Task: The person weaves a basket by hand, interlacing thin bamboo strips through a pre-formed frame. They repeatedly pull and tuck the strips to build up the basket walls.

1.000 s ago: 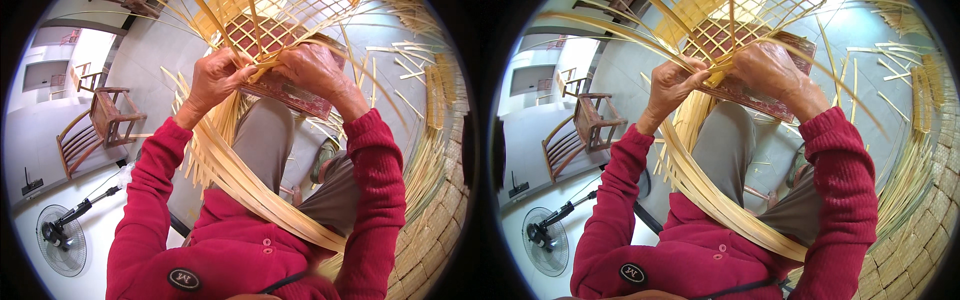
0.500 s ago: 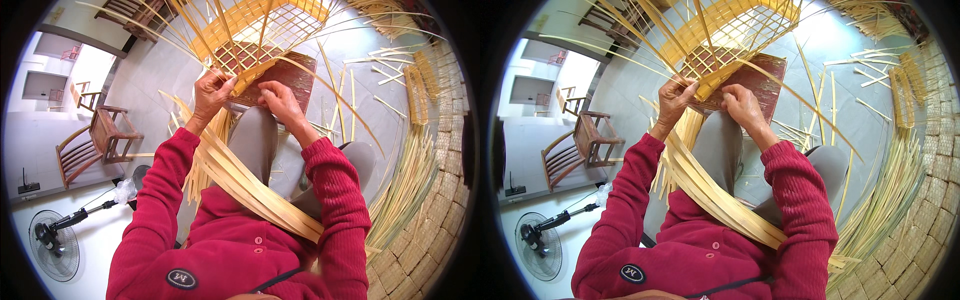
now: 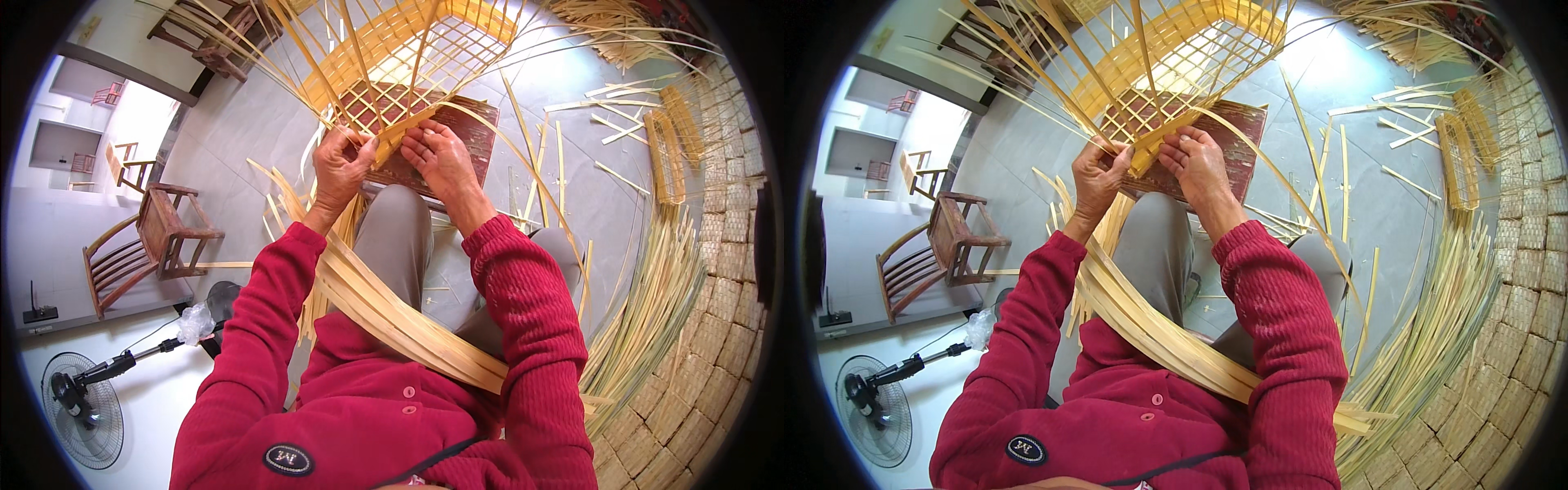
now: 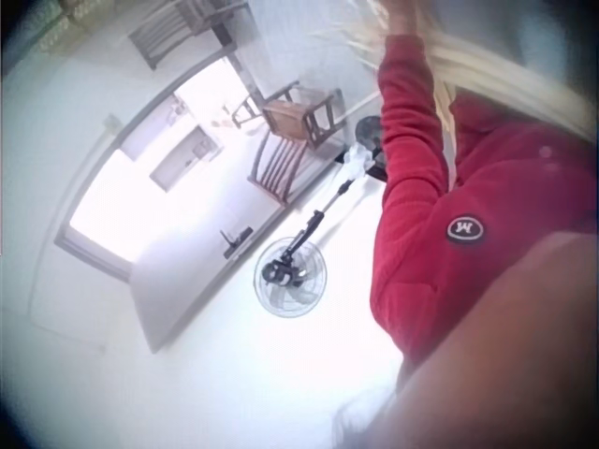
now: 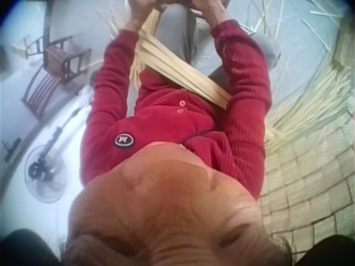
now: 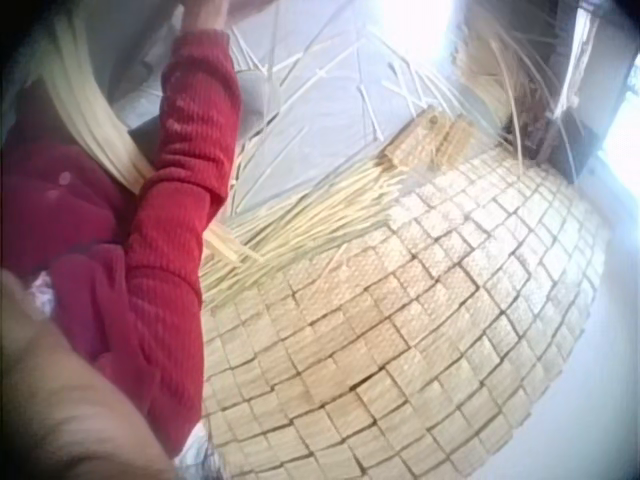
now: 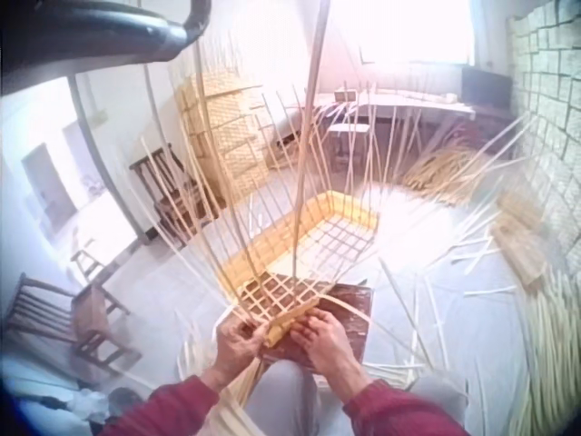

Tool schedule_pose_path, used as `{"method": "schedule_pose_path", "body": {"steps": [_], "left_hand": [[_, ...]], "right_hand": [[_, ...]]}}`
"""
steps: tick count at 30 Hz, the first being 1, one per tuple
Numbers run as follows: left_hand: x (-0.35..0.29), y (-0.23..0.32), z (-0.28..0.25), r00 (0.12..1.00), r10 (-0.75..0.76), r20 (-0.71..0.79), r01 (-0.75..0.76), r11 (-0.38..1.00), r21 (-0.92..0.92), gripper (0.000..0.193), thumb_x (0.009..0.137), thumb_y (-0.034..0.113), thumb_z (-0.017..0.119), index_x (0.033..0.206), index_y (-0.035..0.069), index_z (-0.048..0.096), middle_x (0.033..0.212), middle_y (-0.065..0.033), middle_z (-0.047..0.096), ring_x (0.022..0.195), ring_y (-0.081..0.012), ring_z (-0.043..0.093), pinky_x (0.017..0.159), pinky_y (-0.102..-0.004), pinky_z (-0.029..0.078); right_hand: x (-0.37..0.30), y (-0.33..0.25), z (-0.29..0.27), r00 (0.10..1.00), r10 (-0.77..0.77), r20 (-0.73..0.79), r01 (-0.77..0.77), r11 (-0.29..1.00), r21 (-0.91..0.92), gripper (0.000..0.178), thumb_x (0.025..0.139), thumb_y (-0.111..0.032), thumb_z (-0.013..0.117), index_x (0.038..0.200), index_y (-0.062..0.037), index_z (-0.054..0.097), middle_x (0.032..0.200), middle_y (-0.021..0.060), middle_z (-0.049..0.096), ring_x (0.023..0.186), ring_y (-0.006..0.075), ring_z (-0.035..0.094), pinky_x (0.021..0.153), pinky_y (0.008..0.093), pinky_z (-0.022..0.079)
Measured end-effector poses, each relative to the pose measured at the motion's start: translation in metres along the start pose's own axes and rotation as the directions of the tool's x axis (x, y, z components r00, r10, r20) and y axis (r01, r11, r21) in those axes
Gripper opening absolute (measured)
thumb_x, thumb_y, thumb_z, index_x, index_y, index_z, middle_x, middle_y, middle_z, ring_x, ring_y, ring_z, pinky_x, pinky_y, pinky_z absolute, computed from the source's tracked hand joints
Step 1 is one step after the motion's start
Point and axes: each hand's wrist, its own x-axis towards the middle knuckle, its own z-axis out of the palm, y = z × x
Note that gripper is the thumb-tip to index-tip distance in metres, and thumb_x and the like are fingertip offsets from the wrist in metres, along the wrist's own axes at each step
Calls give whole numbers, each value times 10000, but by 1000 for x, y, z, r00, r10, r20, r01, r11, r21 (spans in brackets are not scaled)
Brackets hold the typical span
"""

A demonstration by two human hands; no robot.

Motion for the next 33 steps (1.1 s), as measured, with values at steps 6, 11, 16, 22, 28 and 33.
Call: {"method": "schedule_pose_path", "body": {"steps": [6,11,16,22,28,33], "left_hand": [[-2,-3,8,997,30,-73,-27,998,50,99,915,73,741,856,33,673,739,46,594,631,-7,523,573,-202,436],[-1,-7,9,991,70,-118,-65,997,48,83,924,68,731,873,32,677,746,41,600,637,-12,528,574,-207,441],[6,-20,-6,996,-5,85,13,996,-86,57,929,58,738,915,11,709,821,29,607,735,-39,561,649,-214,461],[10,-15,-7,986,97,138,-78,987,-142,62,913,57,759,956,14,746,838,14,572,803,-81,560,728,-240,466],[8,-9,-11,989,40,141,-12,981,-194,98,904,87,777,898,20,706,853,2,617,789,-91,561,716,-261,458],[6,-15,-14,987,88,132,-58,976,-211,116,897,93,784,913,27,691,864,5,611,801,-90,563,715,-259,458]], "right_hand": [[5,-2,-7,998,11,55,-12,1000,6,275,1024,-69,492,1292,-12,481,1098,138,626,958,241,656,865,374,581],[10,1,-4,993,61,105,-64,998,26,285,1024,-70,504,1305,-29,482,1099,122,629,963,227,654,864,380,578],[9,4,-7,997,-33,66,24,991,130,220,1002,-37,518,1216,-83,515,1107,118,636,1005,239,651,905,404,574],[22,9,-35,970,-56,235,-38,925,377,101,1022,-67,516,1096,-92,580,1058,117,692,991,219,679,909,455,588],[0,-10,3,907,-134,400,234,949,-213,209,994,-104,642,1193,-65,694,957,15,666,901,114,648,842,264,550],[-4,-9,13,832,-210,513,489,715,-499,277,962,-157,726,1225,-79,691,872,-61,520,831,56,534,809,203,472]]}}
